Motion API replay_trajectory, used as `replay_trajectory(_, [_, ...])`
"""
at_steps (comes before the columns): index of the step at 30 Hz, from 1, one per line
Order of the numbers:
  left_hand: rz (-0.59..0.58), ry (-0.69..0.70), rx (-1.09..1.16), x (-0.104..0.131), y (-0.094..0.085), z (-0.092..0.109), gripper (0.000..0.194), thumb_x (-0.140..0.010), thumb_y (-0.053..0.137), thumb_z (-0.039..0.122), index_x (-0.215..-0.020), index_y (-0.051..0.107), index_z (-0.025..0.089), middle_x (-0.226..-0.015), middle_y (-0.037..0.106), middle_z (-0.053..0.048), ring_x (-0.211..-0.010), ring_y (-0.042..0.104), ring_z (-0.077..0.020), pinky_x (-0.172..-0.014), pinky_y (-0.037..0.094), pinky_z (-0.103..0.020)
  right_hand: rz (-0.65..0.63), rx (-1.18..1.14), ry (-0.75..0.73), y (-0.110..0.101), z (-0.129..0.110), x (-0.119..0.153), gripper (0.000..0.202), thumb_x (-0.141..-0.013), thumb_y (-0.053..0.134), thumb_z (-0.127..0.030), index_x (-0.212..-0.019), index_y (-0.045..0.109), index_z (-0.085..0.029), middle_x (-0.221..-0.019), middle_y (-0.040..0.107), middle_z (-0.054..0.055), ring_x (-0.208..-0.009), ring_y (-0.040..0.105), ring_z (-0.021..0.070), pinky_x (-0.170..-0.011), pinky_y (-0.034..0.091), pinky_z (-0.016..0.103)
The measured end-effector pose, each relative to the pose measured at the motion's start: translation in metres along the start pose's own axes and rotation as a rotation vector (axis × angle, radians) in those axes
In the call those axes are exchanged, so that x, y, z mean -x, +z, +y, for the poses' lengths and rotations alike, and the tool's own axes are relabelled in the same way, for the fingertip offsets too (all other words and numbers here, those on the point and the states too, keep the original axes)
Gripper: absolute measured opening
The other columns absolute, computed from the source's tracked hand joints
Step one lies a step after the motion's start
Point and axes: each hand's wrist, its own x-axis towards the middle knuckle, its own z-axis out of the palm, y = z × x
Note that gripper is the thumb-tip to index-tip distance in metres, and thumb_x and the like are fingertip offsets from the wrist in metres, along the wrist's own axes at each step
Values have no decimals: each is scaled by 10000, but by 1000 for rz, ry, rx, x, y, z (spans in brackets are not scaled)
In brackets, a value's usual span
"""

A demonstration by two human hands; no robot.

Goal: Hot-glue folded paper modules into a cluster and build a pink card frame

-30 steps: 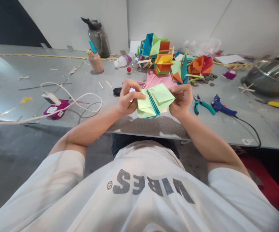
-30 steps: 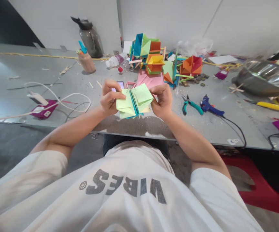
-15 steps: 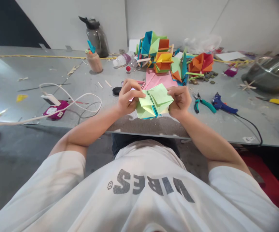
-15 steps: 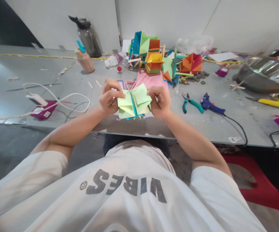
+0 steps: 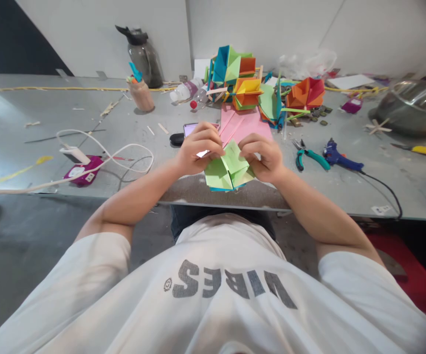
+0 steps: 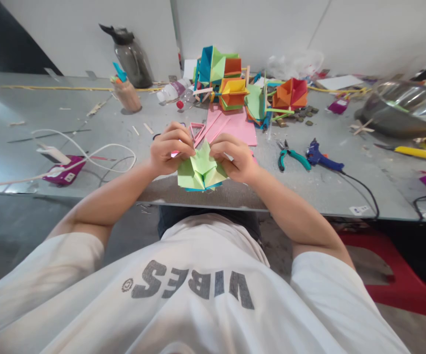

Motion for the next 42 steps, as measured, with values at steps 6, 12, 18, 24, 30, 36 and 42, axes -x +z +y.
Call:
replay_trajectory(6, [-119, -30, 44, -4, 0, 2, 382, -1192, 694, 648, -992, 847, 361, -911, 833, -47, -979, 784, -265, -955, 652, -532, -101, 4, -47, 7, -7, -2, 133, -1184, 698, -438, -1164, 802, -357, -1020, 820, 35, -848, 797, 206, -744, 678, 365])
replay_trajectory(12, [-129, -93, 4, -2, 4, 3, 574, -1122, 680, 844, -907, 819, 330, -992, 796, -84, -981, 762, -279, -971, 639, -558, -135, -20, -14, 14, -11, 0, 108, -1171, 719, -384, -1143, 800, -319, -994, 857, 32, -860, 829, 191, -761, 671, 323])
replay_trajectory(18, [-219, -144, -18, -6, -1, 9, 619, -1108, 623, 913, -996, 829, 341, -1119, 854, -101, -1120, 804, -311, -1077, 613, -591, -129, -98, 112, 10, -15, 4, 225, -1159, 765, -520, -1121, 769, -298, -978, 849, 17, -821, 801, 178, -776, 675, 327])
replay_trajectory(24, [-329, -78, 3, -2, -10, 2, 371, -1227, 635, 589, -1112, 849, 309, -1061, 854, -75, -1011, 810, -246, -1055, 594, -511, -66, -294, 355, 8, -12, 4, 557, -1043, 812, -862, -1145, 757, -317, -1025, 816, 28, -973, 843, 238, -908, 733, 438])
replay_trajectory(30, [-40, -117, -120, 5, -13, -14, 266, -1234, 584, 484, -1169, 753, 289, -1105, 824, -93, -1032, 800, -288, -938, 601, -500, 339, -70, 354, 14, 9, 10, 681, -959, 808, -977, -1286, 768, -380, -1296, 747, 69, -1277, 783, 309, -1056, 725, 532])
replay_trajectory(36, [261, -193, -267, 20, 5, -21, 380, -1258, 490, 614, -1152, 681, 303, -1011, 751, -65, -901, 712, -269, -850, 550, -498, 339, -22, 267, 19, 30, 25, 797, -842, 1039, -806, -1422, 719, -364, -1363, 748, 78, -1288, 791, 338, -1120, 704, 586])
replay_trajectory(42, [156, -351, -392, 21, 6, -10, 460, -1242, 438, 663, -1151, 725, 314, -1055, 773, -103, -1031, 765, -323, -1018, 585, -582, 305, 29, 186, 22, 34, 27, 752, -895, 972, -835, -1430, 705, -379, -1351, 788, 73, -1328, 824, 358, -1140, 731, 613])
